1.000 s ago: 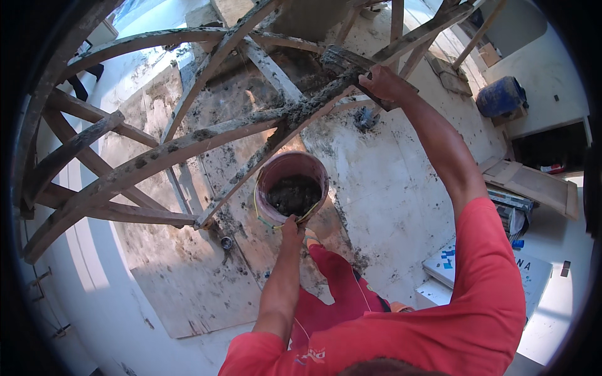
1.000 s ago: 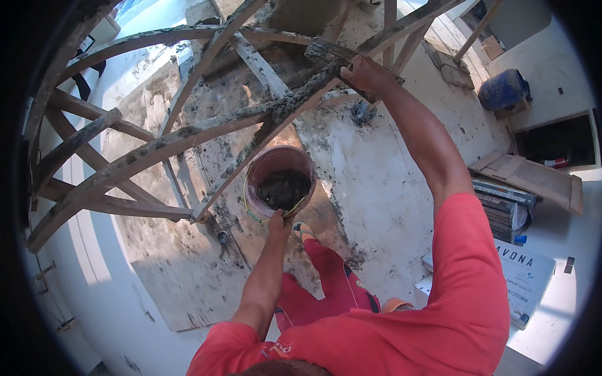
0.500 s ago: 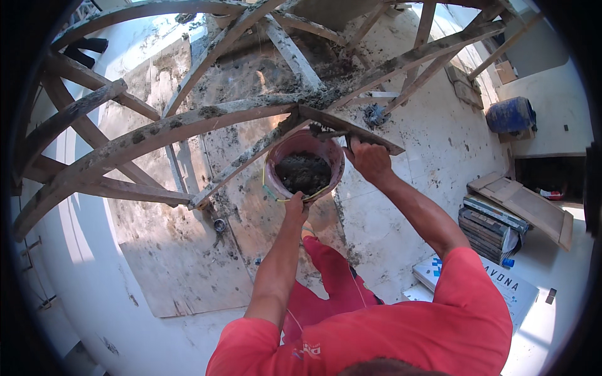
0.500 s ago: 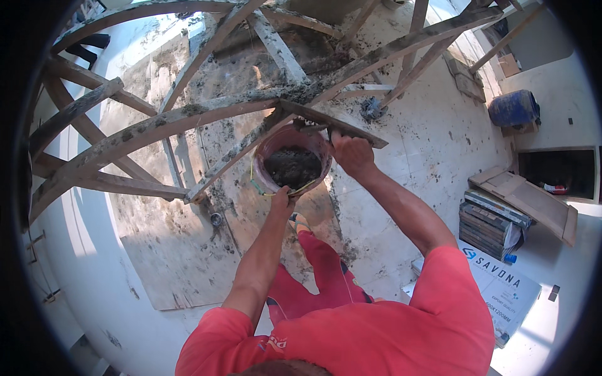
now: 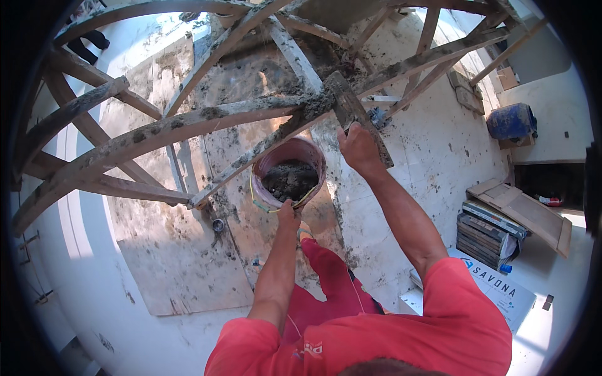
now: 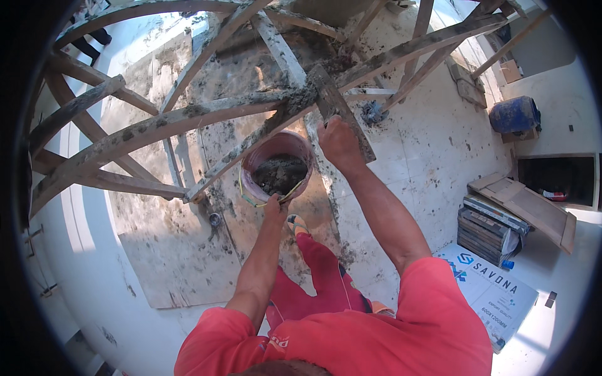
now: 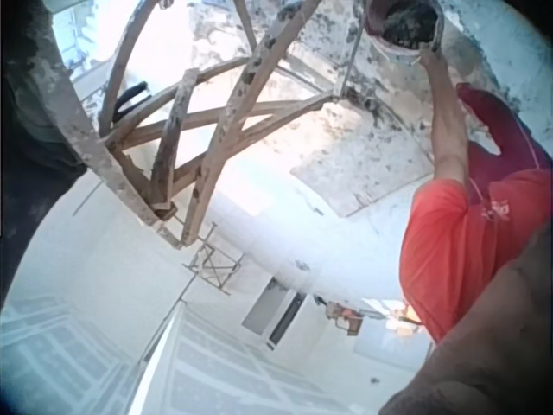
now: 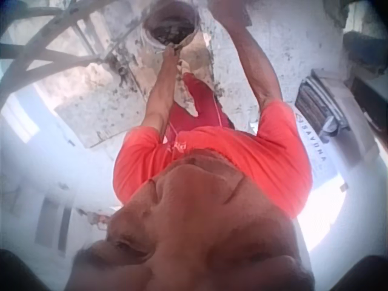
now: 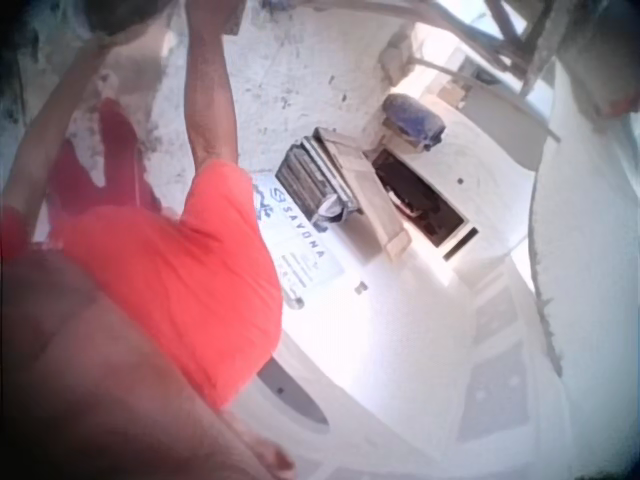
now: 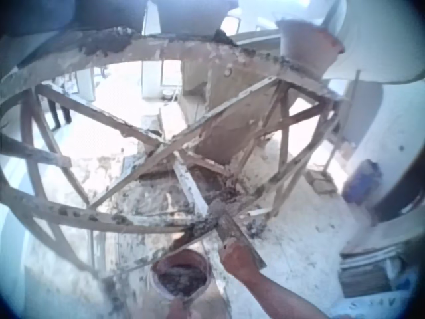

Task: The person applies mortar to a floor surface using a trowel, spreading it evenly and occasionally scooping more from a bucket.

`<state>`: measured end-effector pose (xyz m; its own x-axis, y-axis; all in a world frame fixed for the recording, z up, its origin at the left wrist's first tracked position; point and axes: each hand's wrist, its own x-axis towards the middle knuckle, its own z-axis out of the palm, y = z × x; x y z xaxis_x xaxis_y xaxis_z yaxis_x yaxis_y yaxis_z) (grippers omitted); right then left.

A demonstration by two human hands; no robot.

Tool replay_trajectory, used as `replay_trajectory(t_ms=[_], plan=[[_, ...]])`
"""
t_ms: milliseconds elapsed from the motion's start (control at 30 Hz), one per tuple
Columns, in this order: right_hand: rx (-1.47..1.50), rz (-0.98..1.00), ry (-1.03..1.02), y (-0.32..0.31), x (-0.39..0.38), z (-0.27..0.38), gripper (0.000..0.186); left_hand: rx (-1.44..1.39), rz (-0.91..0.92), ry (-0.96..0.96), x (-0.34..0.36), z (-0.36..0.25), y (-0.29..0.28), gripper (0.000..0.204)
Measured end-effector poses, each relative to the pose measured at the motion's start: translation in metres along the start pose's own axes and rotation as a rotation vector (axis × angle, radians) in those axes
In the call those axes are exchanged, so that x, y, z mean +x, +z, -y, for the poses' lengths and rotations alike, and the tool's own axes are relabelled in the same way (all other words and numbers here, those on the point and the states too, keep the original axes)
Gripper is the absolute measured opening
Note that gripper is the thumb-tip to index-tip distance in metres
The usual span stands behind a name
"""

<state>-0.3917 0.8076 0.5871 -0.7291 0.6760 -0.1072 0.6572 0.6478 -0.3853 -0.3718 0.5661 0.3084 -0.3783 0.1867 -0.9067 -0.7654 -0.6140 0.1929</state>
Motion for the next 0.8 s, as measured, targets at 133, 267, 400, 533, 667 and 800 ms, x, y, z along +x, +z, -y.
replay_trajectory(t_ms=[133,267,400,533,667,800], plan=[[0.036,-0.021,0.067,0.032,-0.025,0.013,0.046,-0.026,0.009,0.019,0.006,-0.008,-0.013,0.019],[-0.011,-0.059,0.064,0.047,-0.039,0.018,0.046,0.004,0.022,-0.01,0.009,-0.011,-0.022,0.021],[-0.09,-0.053,0.05,0.065,-0.062,0.02,0.047,-0.035,0.087,0.008,0.011,-0.013,-0.015,0.026],[-0.126,-0.008,0.075,0.078,-0.078,0.013,0.052,-0.065,0.033,-0.012,0.012,-0.014,-0.004,0.03],[-0.154,-0.004,-0.018,0.065,-0.085,0.0,0.046,-0.129,0.102,-0.046,0.019,-0.011,-0.004,0.033],[-0.163,0.066,-0.015,0.033,-0.086,-0.007,0.043,-0.071,0.155,-0.001,0.026,-0.011,-0.011,0.033]])
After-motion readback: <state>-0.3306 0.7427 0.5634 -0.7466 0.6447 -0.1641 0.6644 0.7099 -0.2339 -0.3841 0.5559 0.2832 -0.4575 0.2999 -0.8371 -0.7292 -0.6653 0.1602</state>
